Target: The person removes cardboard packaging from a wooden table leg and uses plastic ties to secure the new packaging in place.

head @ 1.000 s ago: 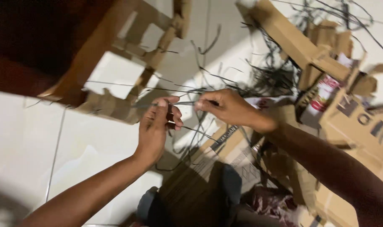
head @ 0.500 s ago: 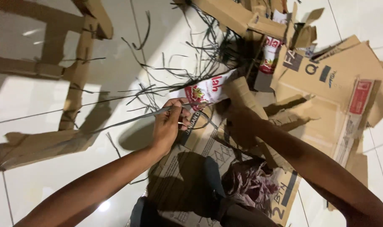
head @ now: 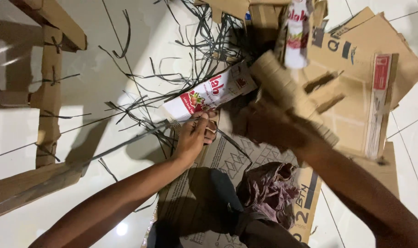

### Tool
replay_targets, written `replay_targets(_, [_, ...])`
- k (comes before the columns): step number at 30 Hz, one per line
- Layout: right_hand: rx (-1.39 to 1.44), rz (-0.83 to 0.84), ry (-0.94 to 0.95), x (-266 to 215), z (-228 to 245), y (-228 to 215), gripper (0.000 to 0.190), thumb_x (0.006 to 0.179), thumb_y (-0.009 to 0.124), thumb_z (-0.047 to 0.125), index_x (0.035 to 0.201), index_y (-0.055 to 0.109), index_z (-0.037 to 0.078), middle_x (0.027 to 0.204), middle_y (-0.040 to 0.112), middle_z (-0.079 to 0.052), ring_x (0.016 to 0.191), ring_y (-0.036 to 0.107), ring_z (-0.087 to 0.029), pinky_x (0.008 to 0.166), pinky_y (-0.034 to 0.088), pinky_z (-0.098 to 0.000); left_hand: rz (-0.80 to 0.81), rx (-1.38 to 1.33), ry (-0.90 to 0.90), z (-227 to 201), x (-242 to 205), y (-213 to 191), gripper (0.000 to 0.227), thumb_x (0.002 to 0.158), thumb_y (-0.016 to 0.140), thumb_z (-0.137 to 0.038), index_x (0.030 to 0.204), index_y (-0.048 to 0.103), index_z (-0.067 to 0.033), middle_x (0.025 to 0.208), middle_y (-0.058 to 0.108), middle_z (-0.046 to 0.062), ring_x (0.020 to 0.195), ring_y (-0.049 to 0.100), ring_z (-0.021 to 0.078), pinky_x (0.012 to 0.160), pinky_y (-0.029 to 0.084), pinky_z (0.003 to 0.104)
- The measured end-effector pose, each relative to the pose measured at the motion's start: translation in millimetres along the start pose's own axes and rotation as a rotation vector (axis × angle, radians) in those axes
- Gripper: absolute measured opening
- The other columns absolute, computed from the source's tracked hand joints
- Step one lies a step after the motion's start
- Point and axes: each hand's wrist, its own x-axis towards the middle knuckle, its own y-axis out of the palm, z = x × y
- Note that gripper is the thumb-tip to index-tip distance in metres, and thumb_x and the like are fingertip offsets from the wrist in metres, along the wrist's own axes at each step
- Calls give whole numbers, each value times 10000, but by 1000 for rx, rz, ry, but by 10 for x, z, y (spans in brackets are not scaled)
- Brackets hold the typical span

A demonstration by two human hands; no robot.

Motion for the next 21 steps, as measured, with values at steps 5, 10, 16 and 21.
replay_targets(5, [211, 25, 24, -210, -740, 201, 435, 646, 690, 79, 1063, 674, 200, 1228, 573, -22, 1071, 615, -285, 821, 587, -372, 12, 23, -37, 98, 64, 46, 362, 1051, 505, -353, 1169, 652, -44, 827, 711, 64, 651, 676, 132, 591, 621, 270])
replay_targets(10, [-274, 173, 107, -307, -955, 737, 256, 624, 684, 388, 873, 696, 332, 980, 683, 87, 1052, 624, -195, 872, 470, -363, 35, 86, -25, 290, 117, 63, 373, 1072, 464, -368, 1274, 619, -96, 854, 736, 77, 702, 700, 146, 626, 608, 295])
replay_targets(16, [534, 368, 464, -106, 129, -292, 378, 1037, 527, 117, 1363, 567, -69, 1244, 657, -267, 1161, 642, -423, 945, 532, -455, 22, 114, -88, 580, 153, -45, 404, 1041, 506, -377, 1216, 687, -61, 898, 771, 153, 771, 760, 223, 666, 647, 351])
replay_targets(21, [537, 535, 591, -182, 309, 1254, 713, 844, 645, 603, 1404, 402, 235, 1288, 622, -87, 1090, 703, -380, 826, 601, -515, -13, 134, -98, 425, 30, -256, 371, 1033, 497, -330, 1195, 686, -55, 878, 756, 118, 723, 736, 176, 624, 640, 307])
